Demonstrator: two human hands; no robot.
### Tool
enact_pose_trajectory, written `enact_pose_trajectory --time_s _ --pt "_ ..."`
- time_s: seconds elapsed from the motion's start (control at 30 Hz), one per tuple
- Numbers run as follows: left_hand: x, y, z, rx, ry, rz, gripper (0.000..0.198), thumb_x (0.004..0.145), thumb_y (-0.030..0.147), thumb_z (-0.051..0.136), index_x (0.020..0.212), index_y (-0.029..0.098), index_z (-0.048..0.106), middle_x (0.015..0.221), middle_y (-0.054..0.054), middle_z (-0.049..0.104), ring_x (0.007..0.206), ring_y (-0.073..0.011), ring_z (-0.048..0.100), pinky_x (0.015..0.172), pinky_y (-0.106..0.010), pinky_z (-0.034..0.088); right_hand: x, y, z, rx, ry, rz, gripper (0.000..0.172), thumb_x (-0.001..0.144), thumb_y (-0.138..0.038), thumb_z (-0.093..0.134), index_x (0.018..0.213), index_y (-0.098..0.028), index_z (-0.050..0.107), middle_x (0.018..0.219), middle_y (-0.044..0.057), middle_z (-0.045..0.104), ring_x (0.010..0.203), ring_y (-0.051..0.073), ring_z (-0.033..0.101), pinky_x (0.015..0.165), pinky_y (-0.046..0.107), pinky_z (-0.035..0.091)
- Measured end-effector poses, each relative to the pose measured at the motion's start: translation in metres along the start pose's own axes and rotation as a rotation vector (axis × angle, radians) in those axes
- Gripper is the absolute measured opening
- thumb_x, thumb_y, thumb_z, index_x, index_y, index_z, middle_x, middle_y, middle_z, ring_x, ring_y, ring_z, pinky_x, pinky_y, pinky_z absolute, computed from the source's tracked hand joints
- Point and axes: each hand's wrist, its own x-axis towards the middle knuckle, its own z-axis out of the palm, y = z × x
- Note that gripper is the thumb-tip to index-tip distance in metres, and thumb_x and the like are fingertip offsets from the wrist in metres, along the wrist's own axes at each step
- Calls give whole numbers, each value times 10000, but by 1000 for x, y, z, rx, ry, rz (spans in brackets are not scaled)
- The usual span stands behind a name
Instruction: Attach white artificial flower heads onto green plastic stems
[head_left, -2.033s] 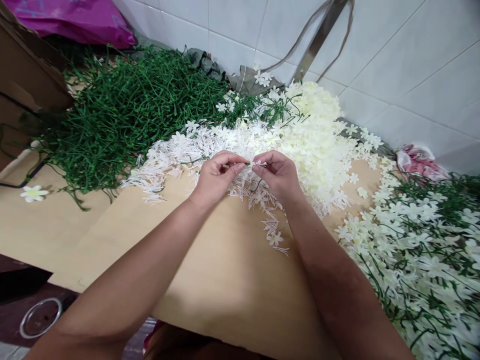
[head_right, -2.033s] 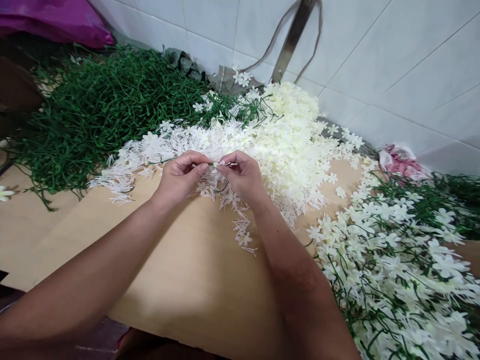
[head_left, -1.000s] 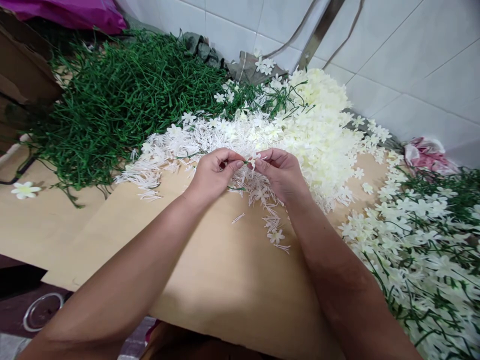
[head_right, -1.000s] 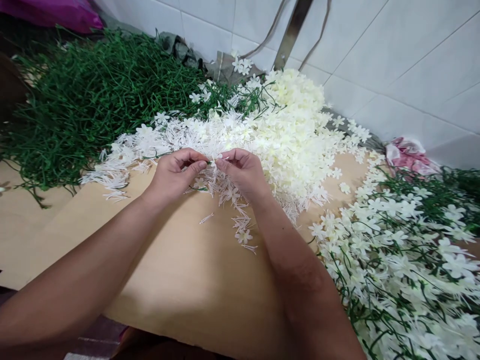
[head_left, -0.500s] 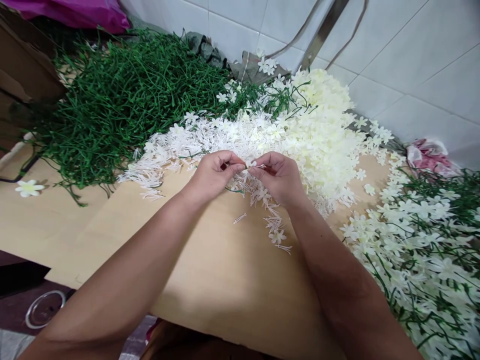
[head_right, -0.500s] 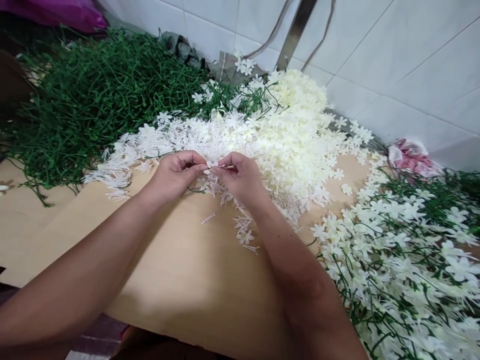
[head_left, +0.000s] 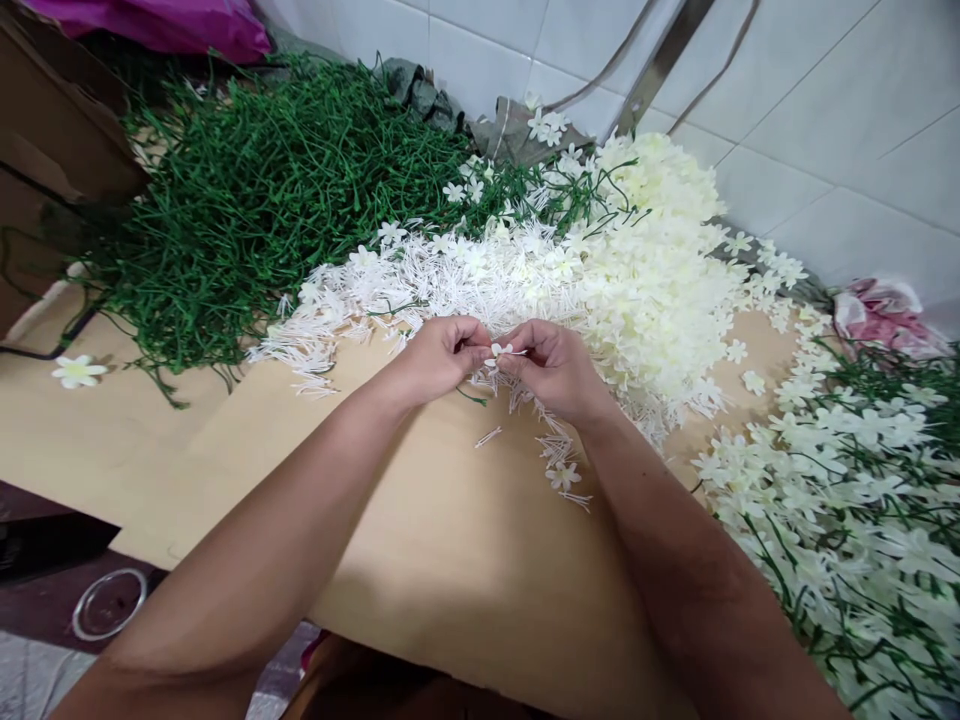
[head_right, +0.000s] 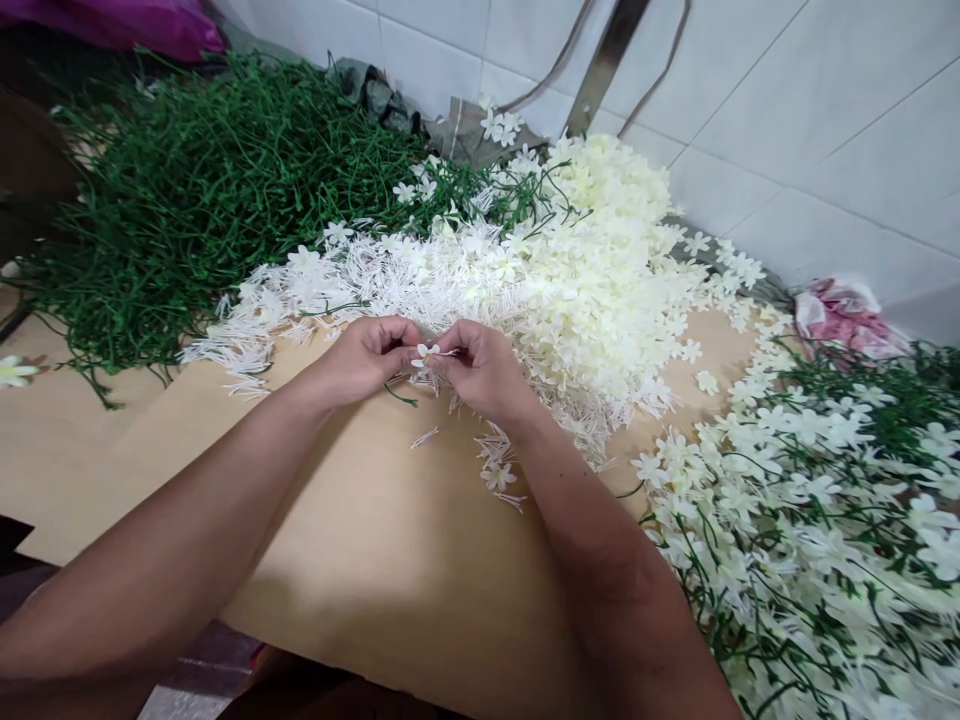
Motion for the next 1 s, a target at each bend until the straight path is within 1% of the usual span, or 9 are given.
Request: enact_pose_trajectory --time_s 0.1,0.23,0.37,0.47,0.57,0.67,0.73,0.9,1.0 --pt "1 -1 2 28 -3 -24 129 660 134 593 572 166 504 488 61 416 465 -56 332 471 -208 252 -1 3 1 -12 -16 8 394 554 -455 845 629 -190 563 664 -10 633 620 114 542 591 272 427" --pt "1 1 4 24 -6 -45 115 682 126 591 603 167 519 511 61 432 475 -65 339 496 -223 276 1 5 0 -9 17 -25 414 560 -488 837 632 -192 556 627 -26 604 589 98 509 567 257 410" --pt "0 2 4 35 -10 -8 155 768 259 600 652 169 550 535 52 423 492 -77 344 489 -227 269 4 4 -7 87 29 -60 412 544 -505 847 661 -204 591 614 -33 614 570 94 513 559 253 429" --pt "-1 0 3 101 -70 24 252 835 369 553 698 162 598 541 39 426 499 -87 352 483 -231 266 5 5 -12 199 27 -53 387 551 -467 859 680 -209 600 632 -36 636 605 106 580 613 267 477" --pt "-2 2 2 104 -95 70 305 864 410 519 706 165 607 578 26 479 521 -91 385 499 -230 296 5 9 -12 286 5 -16 360 570 -423 863 704 -211 605 637 -47 641 596 106 601 655 286 502" --pt "-3 5 2 88 -83 108 317 869 408 532 669 167 579 623 19 525 568 -94 434 544 -227 348 5 13 -11 332 -27 30 362 562 -409 871 706 -210 605 635 -51 643 579 105 600 656 292 509" --pt "-3 6 2 70 -80 118 309 879 385 529 663 168 565 617 25 518 571 -92 438 566 -229 367 5 14 -10 348 -32 44 362 559 -407 874 699 -210 604 624 -50 643 575 107 603 637 283 506" --pt "-3 7 4 68 -48 101 292 895 305 495 641 165 527 569 47 443 531 -82 380 552 -224 332 4 8 -11 383 4 99 373 521 -383 894 665 -200 602 604 -54 643 545 87 596 575 234 485" --pt "-3 10 5 102 -53 86 303 901 300 490 634 160 517 582 47 450 545 -81 387 567 -221 330 3 3 -12 377 8 139 399 472 -377 911 634 -190 599 581 -55 636 545 78 597 568 211 482"
